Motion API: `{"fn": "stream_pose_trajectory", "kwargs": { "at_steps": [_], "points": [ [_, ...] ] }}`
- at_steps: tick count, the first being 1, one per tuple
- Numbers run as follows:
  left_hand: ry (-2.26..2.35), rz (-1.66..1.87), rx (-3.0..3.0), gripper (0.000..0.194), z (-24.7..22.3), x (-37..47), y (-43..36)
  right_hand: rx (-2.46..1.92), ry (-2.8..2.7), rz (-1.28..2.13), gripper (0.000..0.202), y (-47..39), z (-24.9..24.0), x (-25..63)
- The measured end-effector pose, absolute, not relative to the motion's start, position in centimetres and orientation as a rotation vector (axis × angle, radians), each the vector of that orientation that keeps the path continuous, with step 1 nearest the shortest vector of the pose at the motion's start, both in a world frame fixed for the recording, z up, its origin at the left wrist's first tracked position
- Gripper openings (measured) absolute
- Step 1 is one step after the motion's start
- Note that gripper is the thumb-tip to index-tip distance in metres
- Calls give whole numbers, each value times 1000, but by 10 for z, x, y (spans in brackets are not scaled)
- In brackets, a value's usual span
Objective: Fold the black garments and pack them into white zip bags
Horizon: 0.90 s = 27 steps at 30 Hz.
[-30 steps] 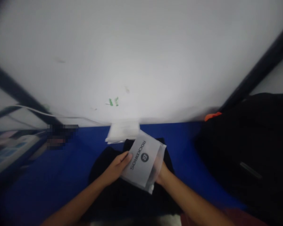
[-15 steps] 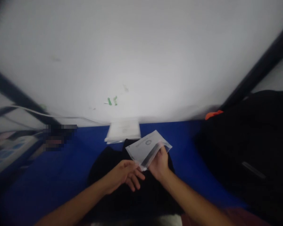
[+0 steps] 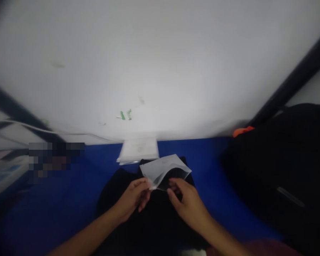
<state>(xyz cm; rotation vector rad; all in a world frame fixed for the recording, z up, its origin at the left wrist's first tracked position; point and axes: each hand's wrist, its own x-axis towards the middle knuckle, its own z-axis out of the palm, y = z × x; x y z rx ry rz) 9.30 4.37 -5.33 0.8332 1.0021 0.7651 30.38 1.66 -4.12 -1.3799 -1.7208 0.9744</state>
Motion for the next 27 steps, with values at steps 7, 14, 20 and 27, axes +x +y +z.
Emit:
{"fn": "stream_pose_trajectory", "kwargs": {
  "at_steps": [7, 14, 20, 27],
  "points": [
    [1006, 753, 882, 30, -45, 96, 37, -1048, -2430, -84, 27, 10, -42, 282],
    [1027, 779, 950, 33, -41, 95, 40, -870, -2510, -220, 21, 27, -28, 271],
    [1010, 861, 970, 32, -41, 82, 46, -995, -2462, -383, 23, 44, -40, 288],
    [919, 968, 950, 38, -42, 64, 59, -1335, -2421, -505, 25, 67, -53, 354]
  ]
}}
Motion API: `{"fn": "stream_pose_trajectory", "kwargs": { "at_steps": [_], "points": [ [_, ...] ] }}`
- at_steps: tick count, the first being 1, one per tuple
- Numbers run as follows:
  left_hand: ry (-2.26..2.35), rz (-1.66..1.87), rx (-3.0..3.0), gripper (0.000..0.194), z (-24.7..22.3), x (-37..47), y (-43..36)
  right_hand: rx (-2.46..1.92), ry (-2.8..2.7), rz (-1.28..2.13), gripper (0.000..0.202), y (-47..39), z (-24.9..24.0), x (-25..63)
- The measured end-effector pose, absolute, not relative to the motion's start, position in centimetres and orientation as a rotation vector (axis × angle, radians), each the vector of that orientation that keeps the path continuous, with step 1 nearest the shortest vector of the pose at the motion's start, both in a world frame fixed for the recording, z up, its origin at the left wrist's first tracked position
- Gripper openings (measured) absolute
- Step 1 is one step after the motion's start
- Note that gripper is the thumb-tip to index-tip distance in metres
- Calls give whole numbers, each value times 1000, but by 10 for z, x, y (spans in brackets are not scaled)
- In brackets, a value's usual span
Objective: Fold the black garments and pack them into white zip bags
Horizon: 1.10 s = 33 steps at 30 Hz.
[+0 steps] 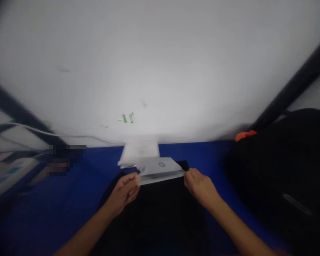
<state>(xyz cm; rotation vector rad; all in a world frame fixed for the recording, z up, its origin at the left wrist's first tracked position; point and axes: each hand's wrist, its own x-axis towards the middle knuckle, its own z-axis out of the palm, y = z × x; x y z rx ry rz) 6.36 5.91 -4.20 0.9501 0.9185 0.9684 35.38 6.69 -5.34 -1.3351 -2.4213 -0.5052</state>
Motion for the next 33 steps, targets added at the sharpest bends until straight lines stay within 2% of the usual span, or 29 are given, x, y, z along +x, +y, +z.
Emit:
{"fn": "stream_pose_trajectory", "kwargs": {
  "at_steps": [3, 4, 7, 14, 19, 23, 26, 28, 30, 33],
  "points": [
    [835, 904, 943, 37, -51, 66, 61, -1391, -2427, -503, 14, 68, -50, 352],
    [808, 889, 936, 37, -53, 67, 61, -1374, -2426, -472, 15, 68, -48, 346],
    [768, 878, 906, 34, -56, 68, 61, -1211, -2466, -373, 46, 71, -46, 319],
    [798, 876, 950, 39, -66, 66, 65, -877, -2465, -402, 44, 105, -53, 289],
    [856, 746, 1192, 41, -72, 65, 68, -1091, -2345, -289, 51, 144, -48, 319],
    [902, 609, 1410, 36, -63, 68, 63, -1300, -2483, -175, 55, 183, -58, 340],
    [870, 495, 1676, 31, -50, 69, 54, -1307, -2664, -29, 52, 199, -72, 346],
    [844, 404, 1876, 29, -41, 68, 48, -1299, -2719, 81, 62, 201, -80, 347],
    [835, 314, 2061, 31, -32, 64, 40, -1304, -2717, 156, 67, 199, -85, 348],
    [867, 213, 2217, 38, -24, 50, 27, -1299, -2706, 202, 61, 198, -88, 352]
  ]
}}
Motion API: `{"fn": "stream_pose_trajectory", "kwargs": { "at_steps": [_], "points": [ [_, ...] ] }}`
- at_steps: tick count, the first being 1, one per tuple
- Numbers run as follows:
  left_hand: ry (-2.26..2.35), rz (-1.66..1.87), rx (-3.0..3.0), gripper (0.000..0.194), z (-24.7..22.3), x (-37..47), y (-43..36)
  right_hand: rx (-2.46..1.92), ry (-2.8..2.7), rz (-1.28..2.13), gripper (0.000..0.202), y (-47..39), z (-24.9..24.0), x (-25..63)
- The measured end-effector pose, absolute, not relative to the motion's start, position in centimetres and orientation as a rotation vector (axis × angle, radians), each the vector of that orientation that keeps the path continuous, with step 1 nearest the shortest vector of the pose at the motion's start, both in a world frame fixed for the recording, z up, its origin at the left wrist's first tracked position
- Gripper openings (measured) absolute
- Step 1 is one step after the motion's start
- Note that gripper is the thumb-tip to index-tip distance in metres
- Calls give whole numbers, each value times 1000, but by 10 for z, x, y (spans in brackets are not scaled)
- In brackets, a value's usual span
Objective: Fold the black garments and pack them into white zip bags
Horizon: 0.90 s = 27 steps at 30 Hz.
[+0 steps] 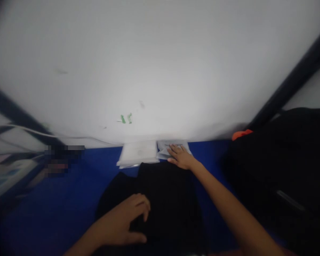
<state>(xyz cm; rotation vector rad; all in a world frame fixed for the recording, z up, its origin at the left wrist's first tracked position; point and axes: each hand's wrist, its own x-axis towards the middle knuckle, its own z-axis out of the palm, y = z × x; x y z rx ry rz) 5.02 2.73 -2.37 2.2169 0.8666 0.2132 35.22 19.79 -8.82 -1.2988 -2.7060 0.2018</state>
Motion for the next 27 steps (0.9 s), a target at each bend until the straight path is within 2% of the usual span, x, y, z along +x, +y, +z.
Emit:
{"fn": "stream_pose_trajectory", "kwargs": {
  "at_steps": [7, 10, 13, 15, 19, 20, 27],
  "points": [
    [1125, 139, 2198, 58, -28, -1, -9, -1299, -2675, 152, 47, 178, -63, 347],
    [1134, 187, 2205, 46, -27, -13, -17, -1156, -2580, 182, 44, 118, -39, 322],
    [1084, 222, 2230, 28, -21, -16, -16, -957, -2678, 460, 59, 41, -27, 300],
    [1054, 237, 2242, 20, -17, -17, -13, -947, -2707, 503, 65, 1, -29, 294],
    [1081, 346, 2226, 20, -18, -21, -11, -1168, -2599, 352, 24, -33, -44, 308],
    [1114, 383, 2221, 21, -20, -22, -11, -1195, -2564, 341, 19, -35, -46, 315],
    [1417, 692, 2291, 19, -38, -29, -13, -1473, -2313, 430, 19, -38, -34, 357]
  ]
}}
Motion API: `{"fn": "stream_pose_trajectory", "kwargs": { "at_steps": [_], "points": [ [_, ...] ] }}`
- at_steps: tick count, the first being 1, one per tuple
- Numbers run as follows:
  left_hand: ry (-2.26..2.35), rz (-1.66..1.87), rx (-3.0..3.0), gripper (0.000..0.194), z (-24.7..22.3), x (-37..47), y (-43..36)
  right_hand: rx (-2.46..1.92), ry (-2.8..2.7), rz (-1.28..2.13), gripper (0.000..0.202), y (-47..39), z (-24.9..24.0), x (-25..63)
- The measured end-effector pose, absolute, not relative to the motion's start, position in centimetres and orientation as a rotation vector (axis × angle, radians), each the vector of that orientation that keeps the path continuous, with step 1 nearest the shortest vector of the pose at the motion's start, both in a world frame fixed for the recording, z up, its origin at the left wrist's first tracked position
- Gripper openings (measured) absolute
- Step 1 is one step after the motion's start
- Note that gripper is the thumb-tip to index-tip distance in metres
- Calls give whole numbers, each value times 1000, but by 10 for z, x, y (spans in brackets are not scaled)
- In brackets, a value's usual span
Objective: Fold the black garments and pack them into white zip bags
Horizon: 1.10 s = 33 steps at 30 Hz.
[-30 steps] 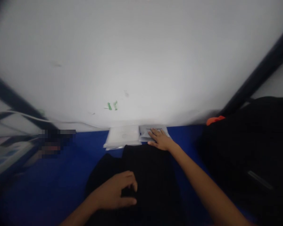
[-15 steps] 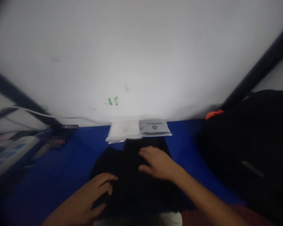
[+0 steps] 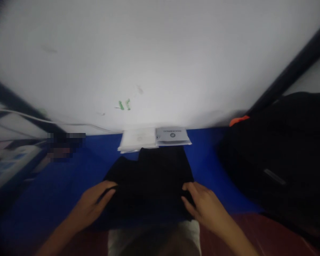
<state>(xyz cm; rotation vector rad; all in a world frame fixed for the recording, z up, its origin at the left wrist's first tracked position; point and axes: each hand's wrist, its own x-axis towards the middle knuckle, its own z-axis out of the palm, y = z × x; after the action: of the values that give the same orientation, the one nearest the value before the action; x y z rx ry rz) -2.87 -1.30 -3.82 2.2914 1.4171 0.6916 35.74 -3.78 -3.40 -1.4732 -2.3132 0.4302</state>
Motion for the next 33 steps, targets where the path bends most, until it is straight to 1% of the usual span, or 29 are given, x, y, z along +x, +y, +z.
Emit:
{"fn": "stream_pose_trajectory", "kwargs": {
  "at_steps": [4, 6, 8, 12, 15, 17, 18, 21, 23, 25, 27, 30, 33],
  "points": [
    [1351, 769, 2367, 17, -35, -18, -10, -1461, -2273, 386, 50, -38, -30, 324],
    [1313, 767, 2404, 16, -31, -12, -9, -1443, -2263, 311, 58, -38, -31, 291],
    [1298, 753, 2448, 15, -27, -7, -7, -1432, -2282, 247, 61, -37, -35, 258],
    [1253, 841, 2548, 17, -21, -8, -6, -1513, -2310, 152, 58, -35, -46, 235],
    [1224, 893, 2565, 17, -23, -16, -7, -1534, -2295, 69, 59, -40, -54, 259],
    [1199, 867, 2525, 16, -24, -21, -8, -1532, -2262, 51, 55, -47, -57, 285],
    [1170, 826, 2492, 15, -25, -23, -8, -1532, -2244, 64, 50, -51, -57, 300],
    [1062, 568, 2351, 12, -24, -28, -10, -1558, -2162, 169, 36, -60, -53, 339],
    [1004, 400, 2268, 11, -21, -32, -11, -1550, -2095, 317, 30, -63, -47, 360],
    [983, 323, 2210, 11, -20, -38, -9, -1526, -2026, 491, 27, -60, -41, 376],
    [1002, 342, 2157, 13, -19, -44, -6, -1509, -1954, 667, 21, -51, -36, 385],
    [1186, 450, 2063, 17, -22, -48, 7, -1493, -1866, 861, 17, -29, -34, 388],
    [1406, 564, 2002, 23, -24, -42, 28, -1519, -1815, 824, 22, 1, -39, 381]
  ]
}}
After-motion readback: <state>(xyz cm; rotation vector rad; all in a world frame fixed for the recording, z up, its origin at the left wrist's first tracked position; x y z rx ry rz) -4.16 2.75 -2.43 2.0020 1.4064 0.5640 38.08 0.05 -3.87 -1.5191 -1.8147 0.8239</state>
